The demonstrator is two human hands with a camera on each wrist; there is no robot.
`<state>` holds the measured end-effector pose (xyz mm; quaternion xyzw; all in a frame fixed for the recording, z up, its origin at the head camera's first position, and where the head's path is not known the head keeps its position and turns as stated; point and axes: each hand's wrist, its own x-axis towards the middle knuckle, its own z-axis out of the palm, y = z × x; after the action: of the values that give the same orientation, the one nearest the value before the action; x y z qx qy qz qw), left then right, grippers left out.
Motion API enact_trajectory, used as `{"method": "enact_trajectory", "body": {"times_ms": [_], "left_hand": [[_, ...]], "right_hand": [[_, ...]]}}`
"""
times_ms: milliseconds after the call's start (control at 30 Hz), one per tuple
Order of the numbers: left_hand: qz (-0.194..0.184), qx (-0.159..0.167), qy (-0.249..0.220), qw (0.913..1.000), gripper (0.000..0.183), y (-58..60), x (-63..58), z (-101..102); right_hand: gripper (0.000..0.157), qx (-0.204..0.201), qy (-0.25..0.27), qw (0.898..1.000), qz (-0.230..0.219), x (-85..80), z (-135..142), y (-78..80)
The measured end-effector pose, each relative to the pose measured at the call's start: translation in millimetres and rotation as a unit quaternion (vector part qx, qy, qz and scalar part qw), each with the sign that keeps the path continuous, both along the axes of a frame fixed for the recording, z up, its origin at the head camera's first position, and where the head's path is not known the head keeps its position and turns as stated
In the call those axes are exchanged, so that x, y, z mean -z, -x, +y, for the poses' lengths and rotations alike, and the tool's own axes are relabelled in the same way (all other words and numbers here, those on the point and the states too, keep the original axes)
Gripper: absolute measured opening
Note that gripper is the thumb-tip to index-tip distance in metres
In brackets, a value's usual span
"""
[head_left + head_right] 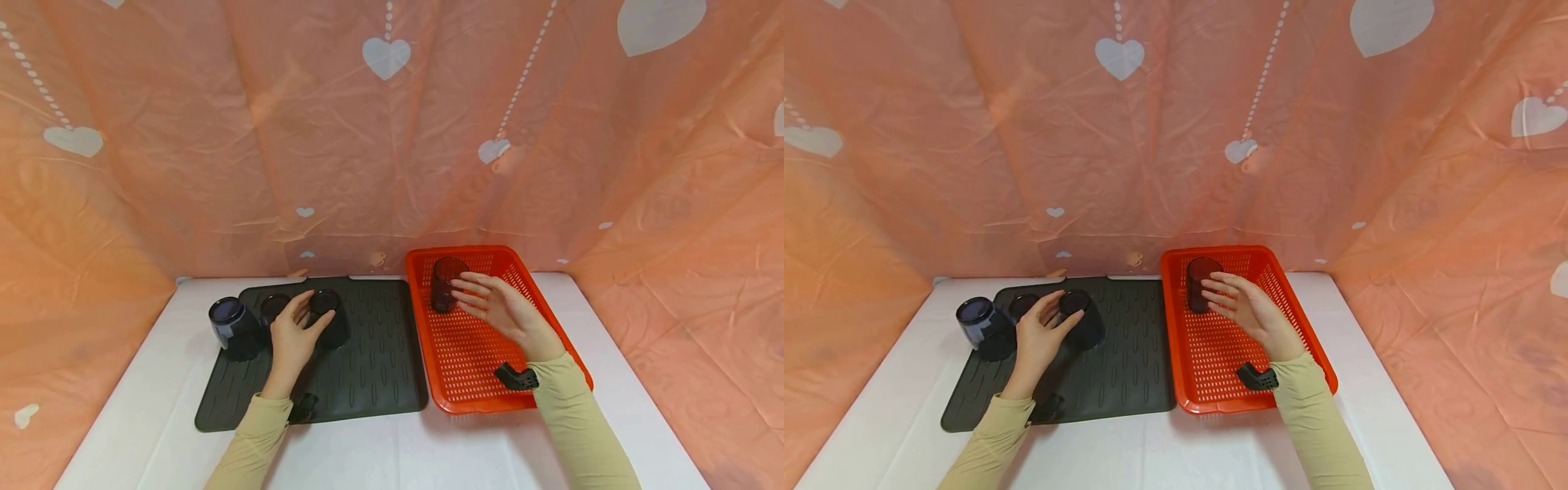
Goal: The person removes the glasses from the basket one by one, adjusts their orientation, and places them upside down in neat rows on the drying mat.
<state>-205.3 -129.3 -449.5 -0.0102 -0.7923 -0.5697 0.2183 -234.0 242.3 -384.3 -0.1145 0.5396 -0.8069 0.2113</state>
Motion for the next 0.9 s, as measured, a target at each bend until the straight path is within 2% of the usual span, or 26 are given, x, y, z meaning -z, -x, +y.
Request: {"method": "enact_trajectory", "body": {"times_ms": [233,500,600,733,900], "left_hand": [[-0.008,0.010,-0.003,0.9999,0.054,-0.7,-0.2,-2],[-0.029,0.011,0.002,0.9995,0.055,-0.9,-0.5,-3],[-0.031,0.011,0.003,0.9995,0.055,-1.3,-0.6,-3],[-0.034,0.013,0.005,0.9993,0.056,-1.4,-0.4,-3],[-0.037,0.017,0.004,0.9992,0.056,-1.3,-0.6,-3]], "right_hand": [[0.044,-0.009,0.003,1.000,0.016,1.0,9,1.2],[0.039,-0.001,0.003,1.000,0.013,-1.8,21,2.9],[0.038,0.010,-0.004,1.000,0.007,-2.7,24,4.0],[0.045,0.026,-0.023,0.999,0.002,-3.6,28,6.2],[0.038,0.042,-0.036,0.998,-0.007,-3.3,34,10.5]]}}
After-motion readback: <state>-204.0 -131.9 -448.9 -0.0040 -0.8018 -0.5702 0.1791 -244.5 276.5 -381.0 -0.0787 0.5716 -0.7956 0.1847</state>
